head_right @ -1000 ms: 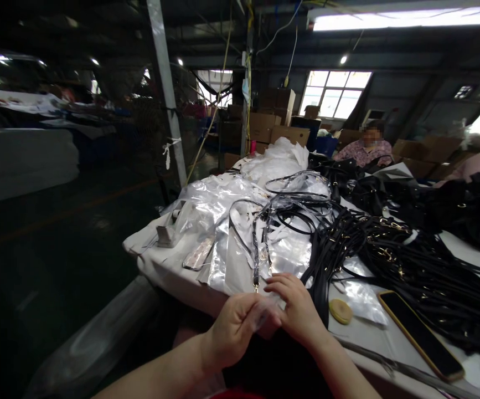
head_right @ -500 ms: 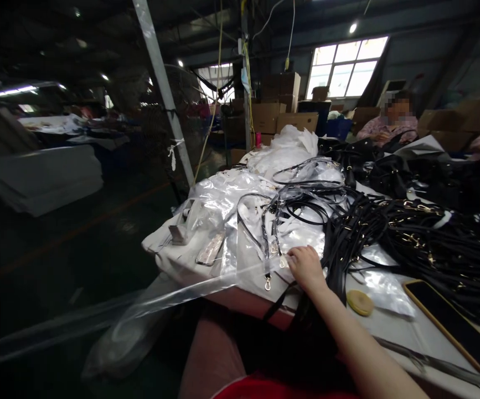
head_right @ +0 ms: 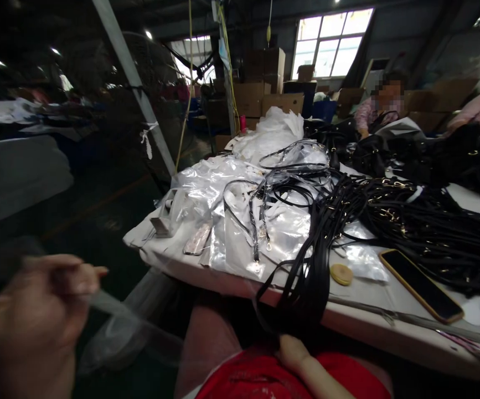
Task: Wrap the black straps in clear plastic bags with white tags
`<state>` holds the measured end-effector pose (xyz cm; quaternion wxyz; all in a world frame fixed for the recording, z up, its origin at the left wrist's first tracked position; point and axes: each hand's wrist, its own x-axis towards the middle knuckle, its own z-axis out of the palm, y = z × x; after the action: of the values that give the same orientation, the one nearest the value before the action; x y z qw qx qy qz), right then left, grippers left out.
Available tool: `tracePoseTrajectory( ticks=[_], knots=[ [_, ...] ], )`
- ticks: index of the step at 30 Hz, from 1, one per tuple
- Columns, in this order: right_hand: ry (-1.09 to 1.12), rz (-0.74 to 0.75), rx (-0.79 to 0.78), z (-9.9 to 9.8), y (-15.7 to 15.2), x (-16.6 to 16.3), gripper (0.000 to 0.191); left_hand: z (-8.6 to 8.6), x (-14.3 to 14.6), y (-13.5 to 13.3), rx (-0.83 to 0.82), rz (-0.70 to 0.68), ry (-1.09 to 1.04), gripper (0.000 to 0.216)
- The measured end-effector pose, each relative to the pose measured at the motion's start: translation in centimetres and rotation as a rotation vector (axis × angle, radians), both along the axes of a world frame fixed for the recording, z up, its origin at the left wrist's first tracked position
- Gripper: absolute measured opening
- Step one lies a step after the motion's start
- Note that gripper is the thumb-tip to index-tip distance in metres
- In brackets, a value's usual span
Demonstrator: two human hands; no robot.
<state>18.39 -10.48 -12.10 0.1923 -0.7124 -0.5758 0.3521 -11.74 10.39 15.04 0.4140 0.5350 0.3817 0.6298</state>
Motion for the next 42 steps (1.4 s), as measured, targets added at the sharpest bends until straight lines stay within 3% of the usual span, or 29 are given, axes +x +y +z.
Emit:
tracePoseTrajectory(
  ticks=[2, 5, 7, 10, 12, 14, 18, 22, 24, 26, 28, 31, 35, 40, 42],
  knots=[
    [-0.003, -0.047, -0.033, 0.5, -1.4, 1.0, 0.021, -1.0, 4.4, -1.2, -0.042, -0.239, -0.011, 0.029],
    [0.061, -0.041, -0.009, 3.9, -3.0, 2.0, 0.021, -2.8, 9.7, -3.2, -0.199, -0.578, 0.119, 0.037],
    [0.03, -0.134, 0.128, 7.0, -3.5, 3.8, 0.022, -4.4, 12.0, -4.2, -0.246, -0.775, 0.198, 0.042],
    [-0.359, -0.476, 0.487, 10.4, -3.7, 8.7, 0.032, -7.5, 14.5, -5.4, -0.311, -1.001, 0.284, 0.049],
    [-0.67, -0.564, 0.566, 10.9, -3.6, 12.2, 0.045, -9.6, 15.7, -6.2, -0.36, -1.079, 0.326, 0.052],
    [-0.87, -0.54, 0.511, 10.3, -3.5, 14.8, 0.049, -11.2, 16.5, -6.9, -0.398, -1.123, 0.361, 0.055],
    [-0.973, -0.435, 0.395, 9.0, -3.0, 16.7, 0.045, -12.4, 17.0, -7.8, -0.516, -1.161, 0.346, 0.058],
    [-0.802, -0.456, 0.479, 11.7, -2.0, 14.9, 0.041, -12.5, 17.2, -8.1, -0.651, -1.225, 0.209, 0.063],
    [-0.499, -0.409, 0.506, 14.0, -1.3, 12.5, 0.038, -12.7, 17.3, -8.1, -0.669, -1.257, 0.18, 0.064],
    [-0.133, -0.259, 0.442, 16.0, -0.7, 9.5, 0.038, -12.9, 17.5, -8.1, -0.666, -1.276, 0.197, 0.065],
    [0.079, -0.147, 0.389, 17.1, -0.1, 6.6, 0.038, -13.0, 17.6, -8.2, -0.645, -1.289, 0.225, 0.066],
    [0.141, -0.198, 0.43, 17.4, 0.8, 4.0, 0.02, -12.7, 17.3, -8.2, -0.611, -1.314, 0.257, 0.067],
    [0.143, -0.279, 0.492, 17.1, 1.7, 3.7, 0.021, -11.8, 16.7, -7.3, -0.623, -1.402, 0.274, 0.066],
    [0.147, -0.285, 0.562, 17.8, 2.5, 4.0, 0.023, -11.9, 17.0, -5.0, -0.751, -1.629, 0.024, 0.073],
    [0.178, -0.26, 0.576, 18.3, 2.7, 3.9, 0.023, -12.2, 17.4, -4.4, -0.769, -1.657, -0.013, 0.073]
  ],
)
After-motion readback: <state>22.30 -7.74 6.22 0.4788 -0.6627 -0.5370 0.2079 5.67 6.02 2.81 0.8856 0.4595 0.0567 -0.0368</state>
